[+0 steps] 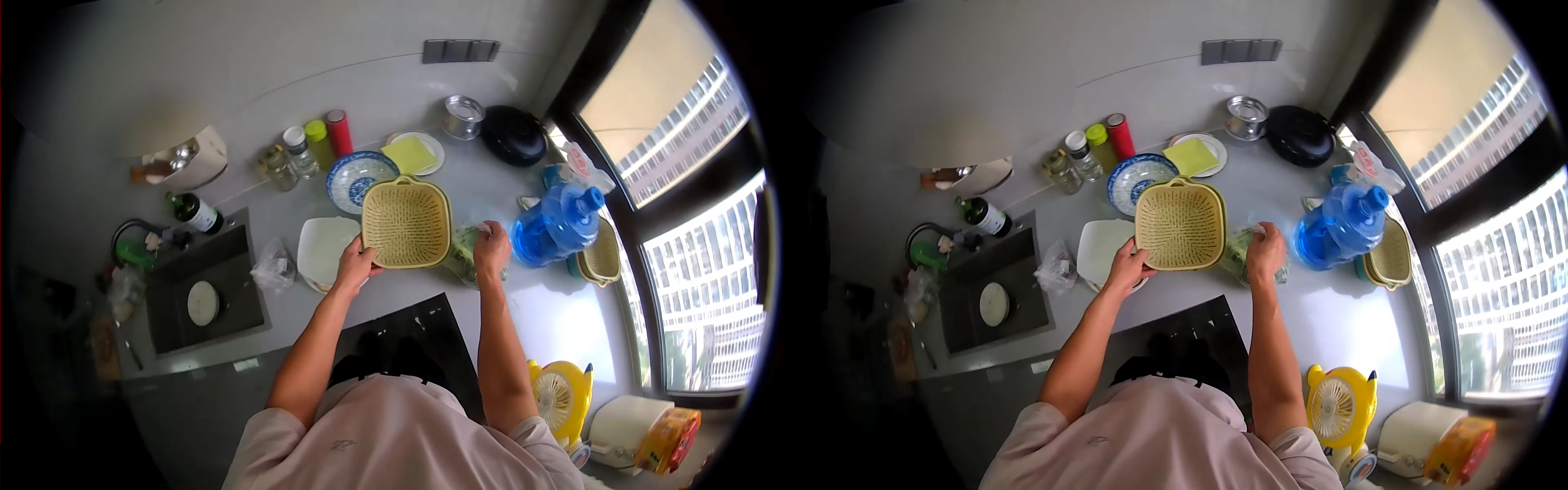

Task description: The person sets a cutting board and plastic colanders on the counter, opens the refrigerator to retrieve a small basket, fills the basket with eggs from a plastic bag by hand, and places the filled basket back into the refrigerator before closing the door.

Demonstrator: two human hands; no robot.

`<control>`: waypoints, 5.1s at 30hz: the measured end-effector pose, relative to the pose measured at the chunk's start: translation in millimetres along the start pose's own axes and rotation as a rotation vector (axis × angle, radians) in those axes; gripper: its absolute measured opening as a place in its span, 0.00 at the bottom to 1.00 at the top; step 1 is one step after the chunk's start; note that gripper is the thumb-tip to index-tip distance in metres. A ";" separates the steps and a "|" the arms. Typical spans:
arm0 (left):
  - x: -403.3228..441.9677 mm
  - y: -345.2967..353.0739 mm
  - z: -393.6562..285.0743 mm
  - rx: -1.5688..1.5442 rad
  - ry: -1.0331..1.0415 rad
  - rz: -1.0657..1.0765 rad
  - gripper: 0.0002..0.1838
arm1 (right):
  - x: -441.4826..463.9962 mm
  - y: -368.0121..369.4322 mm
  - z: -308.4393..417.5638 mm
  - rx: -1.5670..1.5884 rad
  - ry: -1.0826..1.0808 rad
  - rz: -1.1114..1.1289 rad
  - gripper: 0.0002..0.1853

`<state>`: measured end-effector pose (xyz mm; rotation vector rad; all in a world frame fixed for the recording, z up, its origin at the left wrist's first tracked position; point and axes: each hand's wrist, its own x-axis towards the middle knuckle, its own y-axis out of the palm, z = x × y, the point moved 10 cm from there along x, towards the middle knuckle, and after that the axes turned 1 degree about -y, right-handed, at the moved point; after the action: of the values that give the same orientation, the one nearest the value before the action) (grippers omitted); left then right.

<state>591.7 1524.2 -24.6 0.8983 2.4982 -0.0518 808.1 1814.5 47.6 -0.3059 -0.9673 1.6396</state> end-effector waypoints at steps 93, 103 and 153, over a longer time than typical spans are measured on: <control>-602.2 -1664.6 61.9 -0.374 -0.002 -0.552 0.27 | -1144.1 554.4 1174.5 -0.170 -0.477 0.743 0.14; -554.3 -1760.7 76.2 -0.383 -0.095 -0.384 0.24 | -1217.5 503.6 1244.2 -0.361 -0.629 0.228 0.20; -737.2 -1819.4 113.7 0.047 0.318 -1.086 0.29 | -1502.5 626.3 1383.0 0.629 -0.681 1.234 0.13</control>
<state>25.5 -358.9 -16.4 -0.5624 2.9729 -0.3376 -51.1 -141.1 27.4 0.1763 -0.6574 3.2113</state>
